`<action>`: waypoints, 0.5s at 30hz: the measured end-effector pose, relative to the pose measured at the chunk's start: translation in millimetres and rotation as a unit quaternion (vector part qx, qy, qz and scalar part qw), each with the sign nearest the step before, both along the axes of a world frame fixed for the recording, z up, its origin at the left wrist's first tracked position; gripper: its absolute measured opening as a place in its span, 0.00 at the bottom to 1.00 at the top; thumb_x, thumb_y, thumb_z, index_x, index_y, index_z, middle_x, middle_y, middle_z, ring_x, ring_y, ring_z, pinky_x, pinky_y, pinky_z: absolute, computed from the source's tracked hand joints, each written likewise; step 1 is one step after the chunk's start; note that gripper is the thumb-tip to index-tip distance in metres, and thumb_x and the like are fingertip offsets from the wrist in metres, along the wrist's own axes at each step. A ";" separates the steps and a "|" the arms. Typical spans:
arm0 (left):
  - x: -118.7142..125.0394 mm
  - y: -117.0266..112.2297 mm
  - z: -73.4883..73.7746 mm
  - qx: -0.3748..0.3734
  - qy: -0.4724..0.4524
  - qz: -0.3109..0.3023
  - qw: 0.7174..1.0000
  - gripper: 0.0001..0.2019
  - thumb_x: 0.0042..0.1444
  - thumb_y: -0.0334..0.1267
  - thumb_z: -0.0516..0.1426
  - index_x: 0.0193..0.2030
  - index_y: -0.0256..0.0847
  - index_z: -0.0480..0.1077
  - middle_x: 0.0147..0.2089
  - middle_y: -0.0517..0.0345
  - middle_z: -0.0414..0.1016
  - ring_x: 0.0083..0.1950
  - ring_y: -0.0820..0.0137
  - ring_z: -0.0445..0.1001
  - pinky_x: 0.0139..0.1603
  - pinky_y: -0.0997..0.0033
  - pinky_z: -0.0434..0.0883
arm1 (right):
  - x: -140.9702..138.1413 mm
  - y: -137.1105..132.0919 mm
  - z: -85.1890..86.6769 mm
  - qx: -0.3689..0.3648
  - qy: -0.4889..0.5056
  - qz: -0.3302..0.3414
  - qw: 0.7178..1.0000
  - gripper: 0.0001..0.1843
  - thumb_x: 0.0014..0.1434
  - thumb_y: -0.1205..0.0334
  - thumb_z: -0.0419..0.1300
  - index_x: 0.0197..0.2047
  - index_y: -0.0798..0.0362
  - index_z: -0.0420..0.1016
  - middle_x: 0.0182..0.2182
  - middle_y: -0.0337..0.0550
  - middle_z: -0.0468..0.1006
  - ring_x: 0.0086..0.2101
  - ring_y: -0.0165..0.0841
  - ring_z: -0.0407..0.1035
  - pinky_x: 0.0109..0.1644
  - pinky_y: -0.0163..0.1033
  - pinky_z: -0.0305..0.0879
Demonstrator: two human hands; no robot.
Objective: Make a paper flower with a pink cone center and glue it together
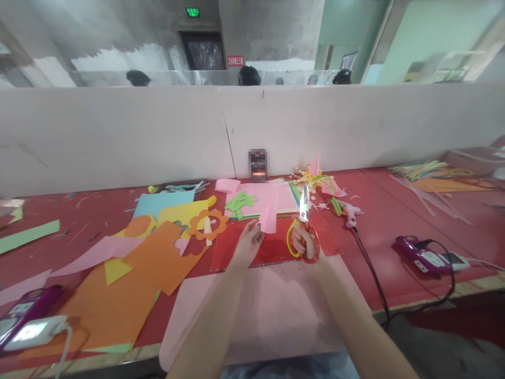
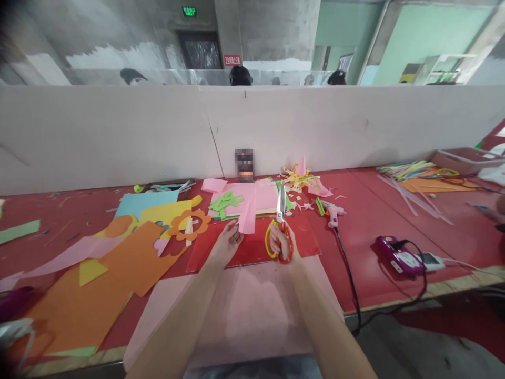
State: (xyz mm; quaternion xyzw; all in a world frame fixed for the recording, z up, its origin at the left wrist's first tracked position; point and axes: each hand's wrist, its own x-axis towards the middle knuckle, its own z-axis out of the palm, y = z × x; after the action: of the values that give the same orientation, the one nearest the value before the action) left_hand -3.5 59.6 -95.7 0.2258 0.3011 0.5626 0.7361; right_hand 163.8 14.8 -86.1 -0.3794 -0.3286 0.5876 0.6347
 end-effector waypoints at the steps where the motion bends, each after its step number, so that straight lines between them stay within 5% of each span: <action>1: 0.0 0.2 -0.7 -0.003 -0.005 0.004 1.000 0.10 0.43 0.28 0.60 0.34 0.40 0.68 0.33 0.63 0.73 0.31 0.80 0.72 0.36 0.80 0.68 | -0.5 -0.3 -0.5 0.001 0.014 0.019 1.000 0.21 0.44 0.50 0.61 0.41 0.48 0.66 0.14 0.25 0.56 0.09 0.19 0.43 0.10 0.29 0.41; 6: 1.5 -3.7 3.1 -0.008 -0.010 -0.011 1.000 0.08 0.41 0.28 0.61 0.29 0.39 0.67 0.34 0.64 0.73 0.31 0.79 0.72 0.35 0.79 0.69 | -2.1 3.6 -4.2 -0.019 0.045 0.068 0.996 0.16 0.44 0.48 0.61 0.30 0.50 0.67 0.12 0.26 0.58 0.07 0.19 0.43 0.09 0.29 0.39; 11: 7.5 -11.6 11.7 0.000 0.031 -0.090 0.995 0.09 0.41 0.31 0.62 0.30 0.38 0.66 0.31 0.63 0.72 0.30 0.77 0.72 0.33 0.78 0.68 | -5.9 5.4 -9.4 -0.020 -0.040 0.019 0.999 0.21 0.48 0.42 0.56 0.19 0.51 0.65 0.07 0.32 0.58 0.08 0.23 0.51 0.11 0.31 0.46; 15: 10.7 -14.3 14.4 -0.013 0.058 -0.114 0.992 0.13 0.43 0.32 0.61 0.37 0.39 0.68 0.32 0.59 0.74 0.29 0.76 0.71 0.30 0.79 0.67 | -6.6 4.5 -12.2 -0.034 -0.083 -0.020 0.996 0.22 0.47 0.42 0.57 0.21 0.54 0.68 0.08 0.34 0.62 0.09 0.25 0.54 0.12 0.32 0.48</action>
State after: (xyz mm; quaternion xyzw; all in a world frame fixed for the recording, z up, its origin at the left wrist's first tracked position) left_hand 7.2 45.3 -81.3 0.2815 0.3224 0.4571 0.7796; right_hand 157.2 19.3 -98.4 -0.4546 -0.3530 0.5521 0.6033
